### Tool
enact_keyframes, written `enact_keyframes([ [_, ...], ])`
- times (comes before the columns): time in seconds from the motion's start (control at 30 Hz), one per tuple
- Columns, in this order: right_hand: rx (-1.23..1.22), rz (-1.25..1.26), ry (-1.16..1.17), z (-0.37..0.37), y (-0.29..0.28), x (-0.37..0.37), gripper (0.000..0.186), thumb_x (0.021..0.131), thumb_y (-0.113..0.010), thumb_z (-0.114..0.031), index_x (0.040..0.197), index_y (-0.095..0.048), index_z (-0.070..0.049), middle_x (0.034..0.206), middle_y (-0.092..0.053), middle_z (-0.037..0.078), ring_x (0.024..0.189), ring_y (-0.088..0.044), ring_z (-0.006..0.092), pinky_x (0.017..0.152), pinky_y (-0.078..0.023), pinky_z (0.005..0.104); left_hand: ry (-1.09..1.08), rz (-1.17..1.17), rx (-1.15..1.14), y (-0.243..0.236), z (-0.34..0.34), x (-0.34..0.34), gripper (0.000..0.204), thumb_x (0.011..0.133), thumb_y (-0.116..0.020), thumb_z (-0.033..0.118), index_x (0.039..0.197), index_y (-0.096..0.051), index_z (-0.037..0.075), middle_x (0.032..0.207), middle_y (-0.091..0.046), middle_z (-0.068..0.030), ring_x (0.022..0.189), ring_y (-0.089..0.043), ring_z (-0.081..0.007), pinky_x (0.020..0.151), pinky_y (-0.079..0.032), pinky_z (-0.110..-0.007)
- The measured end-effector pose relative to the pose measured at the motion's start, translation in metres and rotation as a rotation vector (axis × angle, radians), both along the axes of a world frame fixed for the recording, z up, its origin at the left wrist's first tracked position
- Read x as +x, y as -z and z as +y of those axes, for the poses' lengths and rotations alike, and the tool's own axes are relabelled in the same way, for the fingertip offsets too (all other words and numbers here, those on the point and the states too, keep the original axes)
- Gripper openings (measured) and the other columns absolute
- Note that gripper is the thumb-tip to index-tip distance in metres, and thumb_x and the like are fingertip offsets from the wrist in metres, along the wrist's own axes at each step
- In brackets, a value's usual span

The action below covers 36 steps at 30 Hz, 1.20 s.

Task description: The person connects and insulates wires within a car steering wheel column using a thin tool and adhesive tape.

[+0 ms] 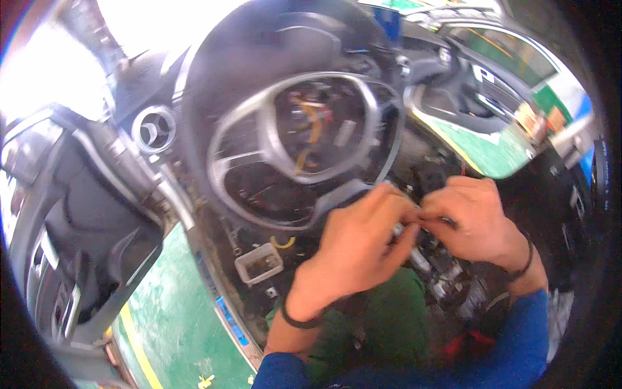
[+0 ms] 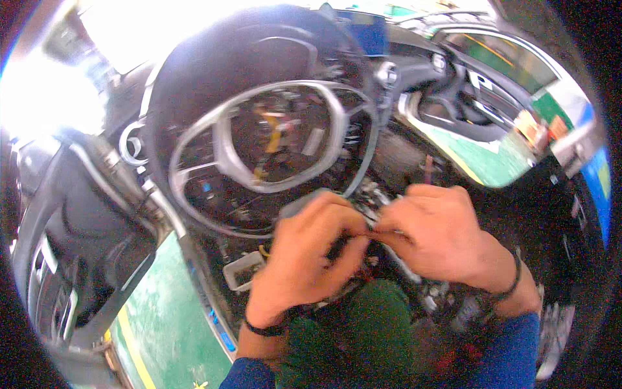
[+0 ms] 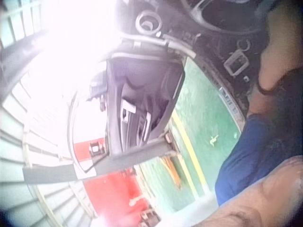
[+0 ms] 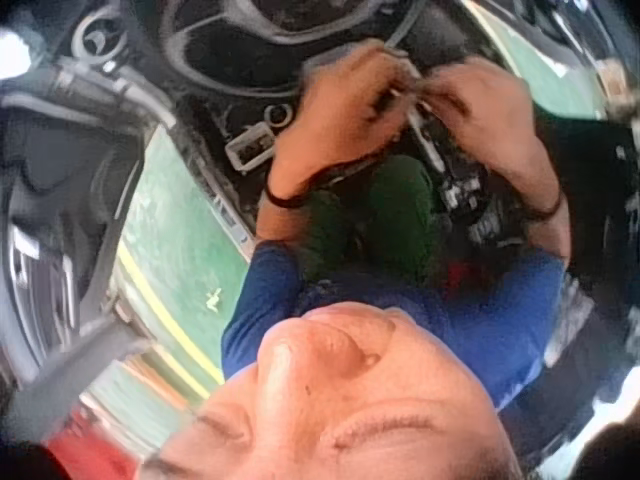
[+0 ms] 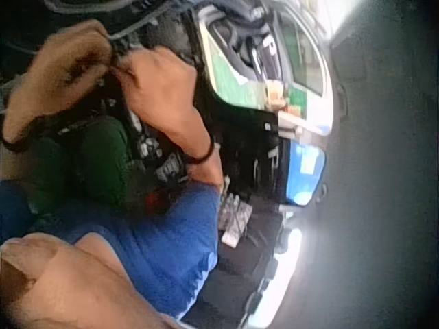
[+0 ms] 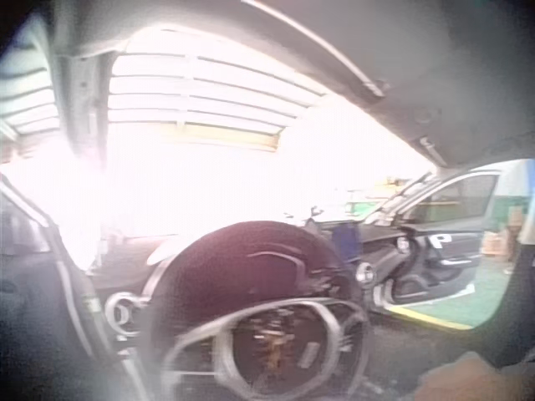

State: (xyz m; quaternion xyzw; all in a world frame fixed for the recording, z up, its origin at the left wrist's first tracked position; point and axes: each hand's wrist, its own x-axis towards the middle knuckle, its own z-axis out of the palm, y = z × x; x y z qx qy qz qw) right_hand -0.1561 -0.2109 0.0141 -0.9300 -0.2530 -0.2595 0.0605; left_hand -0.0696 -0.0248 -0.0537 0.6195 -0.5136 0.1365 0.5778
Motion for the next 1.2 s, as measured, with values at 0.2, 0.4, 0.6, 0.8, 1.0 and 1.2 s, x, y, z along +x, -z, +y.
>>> enact_keyframes([
  [0.2, -0.264, -0.329, 0.031, 0.001, 0.001, 0.000, 0.016, 0.068, -0.068, -0.018, 0.078, -0.060, -0.009, 0.077, -0.062, 0.002, 0.061, -0.056, 0.0157, 0.046, -0.046, 0.0302, -0.024, 0.152, -0.038, 0.005, -0.006, 0.011, 0.012, 0.082, -0.067, -0.006, 0.091, -0.063, 0.001, 0.085, -0.060, -0.0104, 0.068, -0.059, -0.0190, 0.062, -0.046, -0.029],
  [0.4, -0.216, -0.438, 0.076, 0.000, 0.006, -0.009, 0.018, 0.065, -0.069, -0.016, 0.079, -0.062, -0.008, 0.081, -0.066, 0.002, 0.060, -0.054, 0.0139, 0.043, -0.044, 0.0279, 0.162, 0.591, -0.231, 0.018, -0.015, 0.004, 0.010, 0.088, -0.065, -0.004, 0.095, -0.060, 0.001, 0.096, -0.059, -0.0032, 0.078, -0.053, -0.0077, 0.068, -0.041, -0.021],
  [0.6, -0.148, -0.428, 0.082, 0.001, 0.007, -0.009, 0.016, 0.069, -0.071, -0.015, 0.080, -0.063, -0.008, 0.077, -0.063, 0.000, 0.057, -0.051, 0.0141, 0.040, -0.042, 0.0292, 0.079, 0.427, -0.205, 0.018, -0.008, 0.007, 0.025, 0.085, -0.070, -0.005, 0.109, -0.067, 0.001, 0.105, -0.061, -0.0032, 0.078, -0.051, -0.0048, 0.067, -0.040, -0.018],
  [0.8, -0.146, -0.366, 0.088, 0.002, 0.009, -0.007, 0.016, 0.069, -0.070, -0.013, 0.082, -0.064, -0.008, 0.075, -0.061, 0.000, 0.057, -0.051, 0.0143, 0.040, -0.041, 0.0294, -0.003, 0.321, -0.243, 0.013, -0.010, 0.001, 0.021, 0.080, -0.074, -0.006, 0.099, -0.072, 0.002, 0.100, -0.066, -0.0052, 0.067, -0.051, -0.0048, 0.057, -0.038, -0.019],
  [1.0, -0.188, -0.486, 0.089, 0.009, 0.013, -0.004, 0.018, 0.067, -0.069, -0.012, 0.084, -0.064, -0.008, 0.075, -0.061, 0.001, 0.057, -0.051, 0.0155, 0.040, -0.042, 0.0283, -0.103, 0.242, -0.255, 0.012, -0.011, 0.001, 0.018, 0.079, -0.075, -0.007, 0.094, -0.072, 0.002, 0.093, -0.068, -0.0046, 0.063, -0.051, -0.0047, 0.055, -0.037, -0.019],
  [1.2, 0.188, 0.172, 0.210, 0.014, 0.006, -0.010, 0.015, 0.083, -0.071, -0.014, 0.093, -0.071, -0.003, 0.085, -0.072, 0.011, 0.075, -0.070, 0.0274, 0.063, -0.056, 0.0376, -0.253, 0.066, -0.229, 0.013, -0.014, 0.006, 0.016, 0.079, -0.073, -0.008, 0.090, -0.069, 0.002, 0.091, -0.067, -0.0057, 0.061, -0.051, -0.0060, 0.053, -0.037, -0.020],
])
